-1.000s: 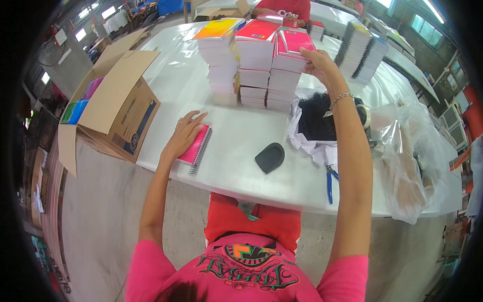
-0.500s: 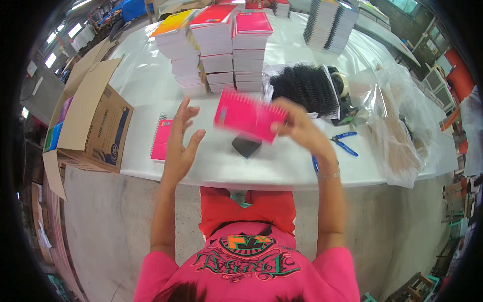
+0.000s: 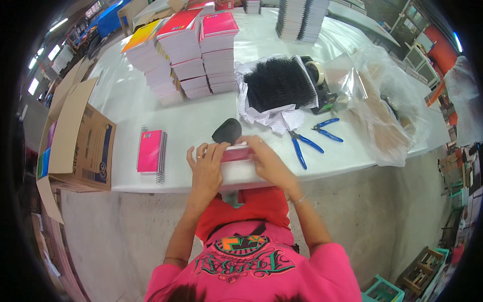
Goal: The person threads a metal spiral coil through the pre-punched holes of a notebook, twists the ends, and clips the excess wire using pliers.
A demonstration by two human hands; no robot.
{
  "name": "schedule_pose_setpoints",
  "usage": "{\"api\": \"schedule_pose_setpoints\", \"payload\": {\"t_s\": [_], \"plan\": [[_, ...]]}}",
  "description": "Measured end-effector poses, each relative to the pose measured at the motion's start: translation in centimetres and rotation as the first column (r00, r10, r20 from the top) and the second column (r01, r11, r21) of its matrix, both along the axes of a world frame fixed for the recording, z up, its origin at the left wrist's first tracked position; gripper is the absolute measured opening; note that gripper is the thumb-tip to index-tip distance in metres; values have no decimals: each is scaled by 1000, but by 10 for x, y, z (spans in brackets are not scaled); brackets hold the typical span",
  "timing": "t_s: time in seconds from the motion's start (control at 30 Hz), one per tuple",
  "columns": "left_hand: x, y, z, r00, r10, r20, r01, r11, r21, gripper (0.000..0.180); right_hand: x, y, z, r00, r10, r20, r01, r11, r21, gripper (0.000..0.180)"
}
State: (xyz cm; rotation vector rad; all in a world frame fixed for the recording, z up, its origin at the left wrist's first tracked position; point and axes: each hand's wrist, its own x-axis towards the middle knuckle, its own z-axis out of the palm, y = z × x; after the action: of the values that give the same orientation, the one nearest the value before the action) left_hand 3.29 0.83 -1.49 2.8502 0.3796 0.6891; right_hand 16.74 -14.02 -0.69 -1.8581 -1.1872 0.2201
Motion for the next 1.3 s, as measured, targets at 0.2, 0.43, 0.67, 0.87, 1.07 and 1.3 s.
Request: {"api": "schedule_pose_setpoints", "payload": {"t_s": [0.2, 0.43, 0.67, 0.87, 1.07, 1.3], "plan": [[-18, 3, 28, 996, -25, -91, 10, 987, -163, 39, 127, -19, 11, 808, -568, 159, 521, 814, 257, 38], [-21, 4, 20, 997, -37, -73, 23, 984, -176, 30, 201, -31, -15, 853, -507, 122, 488, 858, 159, 29], [-10, -17, 7, 993, 83, 86, -72, 989, -127, 55, 219, -10, -11, 791, -589, 165, 556, 805, 208, 29], [2, -27, -6, 963, 216, 160, -181, 961, -209, 64, 245, 24, 1, 762, -603, 236, 585, 797, 150, 32], [10, -30, -12, 945, 265, 191, -228, 954, -197, 68, 274, 24, 7, 824, -521, 220, 507, 853, 121, 30], [9, -31, -9, 942, 259, 214, -214, 953, -213, 68, 277, 7, 32, 887, -456, -68, 460, 887, 44, 30]]}}
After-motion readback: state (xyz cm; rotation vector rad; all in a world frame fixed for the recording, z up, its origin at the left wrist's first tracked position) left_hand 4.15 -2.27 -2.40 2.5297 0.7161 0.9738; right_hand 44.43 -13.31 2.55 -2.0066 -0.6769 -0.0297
